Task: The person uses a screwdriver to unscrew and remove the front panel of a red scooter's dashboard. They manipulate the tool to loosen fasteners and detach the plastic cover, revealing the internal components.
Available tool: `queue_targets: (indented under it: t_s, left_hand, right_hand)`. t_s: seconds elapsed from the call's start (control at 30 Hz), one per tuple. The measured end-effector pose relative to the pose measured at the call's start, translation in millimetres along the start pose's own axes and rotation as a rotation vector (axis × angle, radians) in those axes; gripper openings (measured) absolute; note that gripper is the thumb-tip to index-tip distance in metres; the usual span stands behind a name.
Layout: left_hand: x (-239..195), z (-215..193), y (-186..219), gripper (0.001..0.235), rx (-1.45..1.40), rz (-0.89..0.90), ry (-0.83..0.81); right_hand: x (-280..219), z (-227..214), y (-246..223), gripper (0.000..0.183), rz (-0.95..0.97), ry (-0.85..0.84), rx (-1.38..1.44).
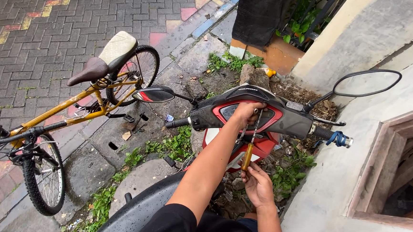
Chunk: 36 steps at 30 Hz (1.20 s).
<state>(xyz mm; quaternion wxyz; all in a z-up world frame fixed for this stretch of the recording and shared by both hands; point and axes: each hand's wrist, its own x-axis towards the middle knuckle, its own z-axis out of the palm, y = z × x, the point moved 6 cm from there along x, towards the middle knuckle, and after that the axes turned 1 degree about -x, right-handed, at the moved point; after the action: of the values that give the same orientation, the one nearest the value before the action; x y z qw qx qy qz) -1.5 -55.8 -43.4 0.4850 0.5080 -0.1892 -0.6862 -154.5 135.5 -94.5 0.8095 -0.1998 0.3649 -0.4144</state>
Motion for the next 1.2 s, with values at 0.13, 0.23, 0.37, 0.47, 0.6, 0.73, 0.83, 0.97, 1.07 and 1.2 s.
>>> queue_targets:
  t_s: [0.13,0.23,0.37,0.47,0.6,0.73,0.83,0.97,1.07,1.2]
  left_hand:
    - [-3,2,1,0.024,0.004,0.004,0.002]
    - [-5,1,1,0.027,0.009,-0.004,0.024]
    - [-5,1,4,0.024,0.021,-0.004,0.029]
    - [-5,1,2,0.023,0.025,-0.01,0.029]
    - [-1,0,0,0.023,-0.002,0.0,0.008]
    - [-1,1,0,0.023,0.007,-0.01,0.007]
    - [-3,0,2,0.024,-0.003,-0.029,0.034]
    - [-4,-1,3,0.028,0.006,-0.03,0.009]
    - [-20,2,7,0.021,-0.075,0.016,0.06]
    - [-34,2,16,0.028,-0.163,0.066,0.136]
  right_hand:
    - [1,-2,1,0.04,-0.03,-0.017,-0.108]
    - [7,-13,5,0.029,-0.063,0.028,-0.136]
    - [12,-14,7,0.035,-0.078,0.044,-0.119]
    - [13,-15,12,0.03,-0.062,0.058,-0.11]
    - [0,7,4,0.037,0.003,0.062,-0.042]
    - [4,3,5,0.035,-0.005,0.036,-0.068]
    - [13,-11,10,0.022,-0.053,0.057,-0.08]
    - [14,-6,10,0.026,-0.046,0.049,-0.092]
    - [9,-2,8,0.031,-0.076,0.07,-0.105]
    - [3,6,4,0.033,-0.113,0.08,-0.108]
